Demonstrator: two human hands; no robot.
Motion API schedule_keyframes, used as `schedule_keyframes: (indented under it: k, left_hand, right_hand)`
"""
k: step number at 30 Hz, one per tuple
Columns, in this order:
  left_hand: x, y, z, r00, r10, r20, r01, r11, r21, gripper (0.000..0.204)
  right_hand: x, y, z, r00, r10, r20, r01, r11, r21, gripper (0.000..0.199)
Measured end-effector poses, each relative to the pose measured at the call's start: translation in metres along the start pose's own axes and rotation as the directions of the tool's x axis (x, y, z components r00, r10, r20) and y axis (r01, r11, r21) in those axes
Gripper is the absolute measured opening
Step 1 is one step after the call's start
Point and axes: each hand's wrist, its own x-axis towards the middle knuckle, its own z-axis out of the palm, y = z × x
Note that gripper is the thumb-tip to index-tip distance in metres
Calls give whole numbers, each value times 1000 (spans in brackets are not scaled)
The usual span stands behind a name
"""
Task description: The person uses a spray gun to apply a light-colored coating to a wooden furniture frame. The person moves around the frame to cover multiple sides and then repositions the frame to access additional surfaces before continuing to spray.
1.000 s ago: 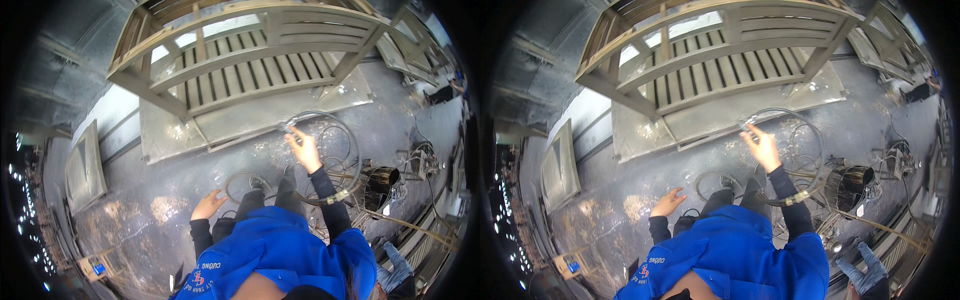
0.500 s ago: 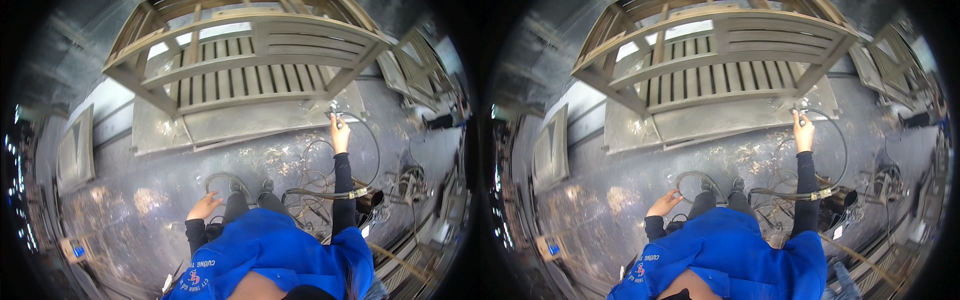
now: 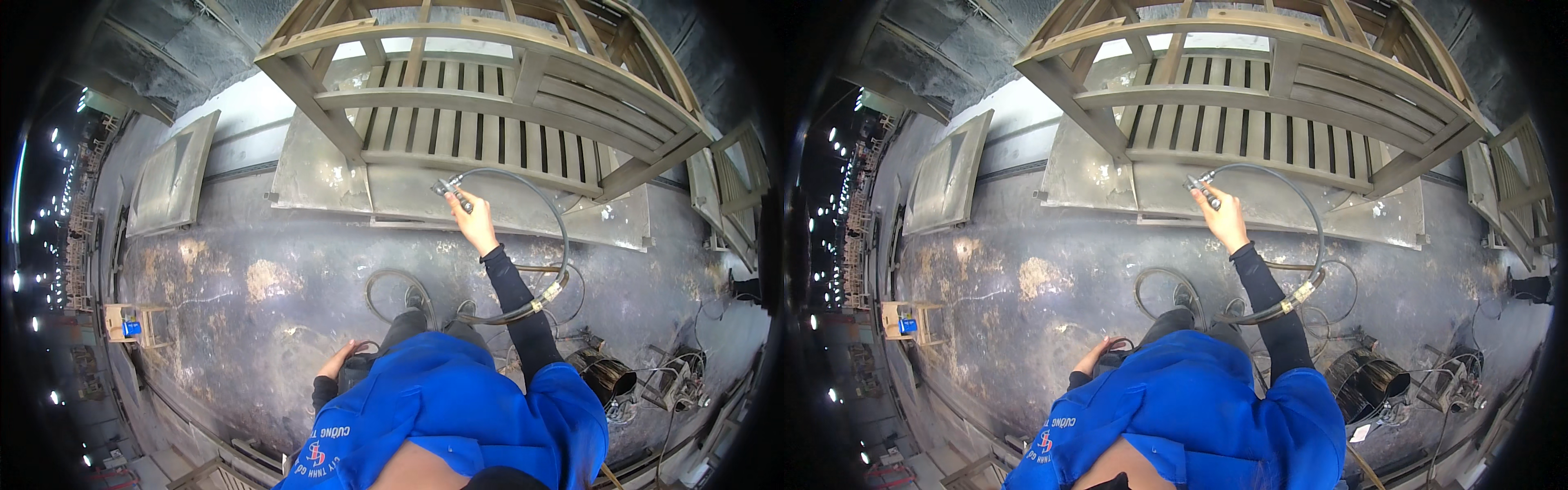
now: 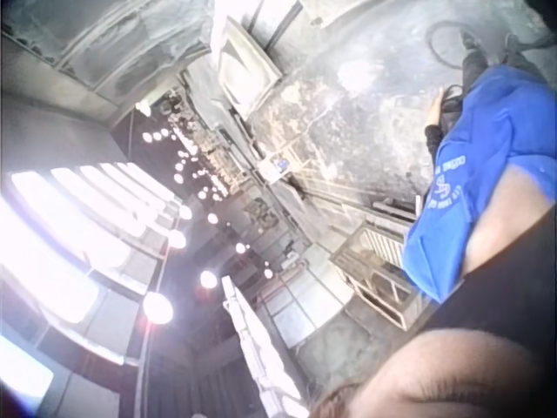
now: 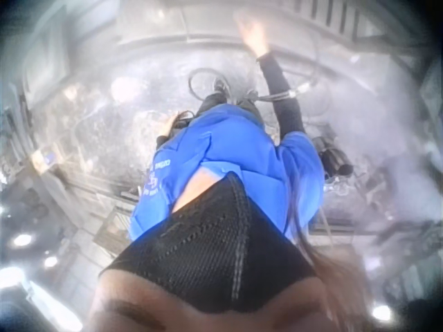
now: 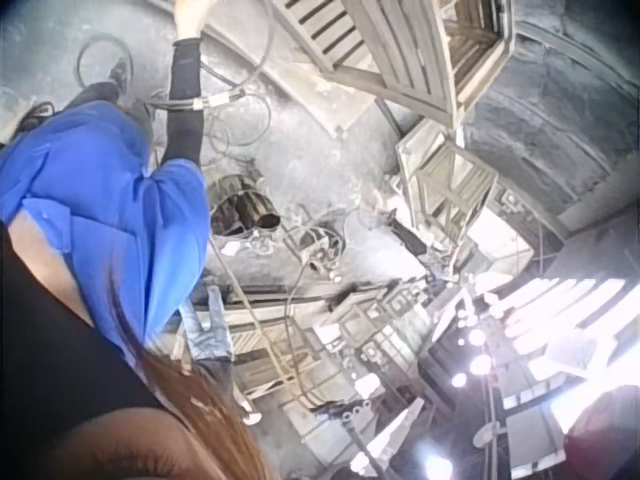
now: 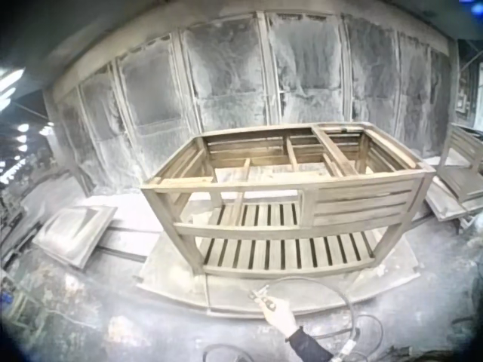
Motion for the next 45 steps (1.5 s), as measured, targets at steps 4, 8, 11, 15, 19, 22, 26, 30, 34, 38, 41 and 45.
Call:
schedule_keyframes:
  k: [4,8,11,15,19,22,26,30,34,38,41,45]
  left_hand:
    - [3,15,-29,991,-97,94,82,985,154,50]
    - [10,17,-87,938,-116,328,-61,872,485,54]
    - [10,17,-116,896,-310,318,148,884,444,70]
    - [36,51,-119,805,-550,222,471,821,324,94]
    - [111,124,-74,965,-221,-144,209,308,928,95]
    - [150,176,5,957,252,144,-104,-167,980,80]
    - [138,211,138,730,385,564,-606,-16,795,54]
    - [100,202,199,433,175,884,-892,-58,448,45]
    - [94,183,195,523,-69,850,-853,-52,520,46]
    - [102,159,172,615,-69,785,-784,-161,600,47]
    - [111,154,157,667,-164,727,-736,-298,608,51]
    - [118,152,147,676,-203,709,-716,-408,566,56]
  right_hand:
    - [-18,-17,5,999,-31,-10,30,992,-122,55]
    - [-59,-16,-12,996,30,-82,-43,987,-157,53]
    - [-92,-8,-32,973,121,-199,-144,985,-100,50]
    - [-132,-7,-65,894,169,-414,-187,982,-4,45]
    - [-178,-27,-95,792,153,-591,-63,983,170,41]
    - [-221,-52,-129,783,133,-607,30,967,251,45]
    - [-263,-74,-181,597,29,-802,48,996,72,47]
    - [-280,-76,-210,351,-87,-933,-11,995,-97,46]
    - [-279,-82,-196,343,-53,-938,31,998,-45,46]
    - [-269,-102,-160,561,26,-827,149,980,132,55]
    - [-268,-115,-141,665,-35,-746,211,967,143,61]
    - [-277,-115,-152,609,-71,-790,270,955,123,60]
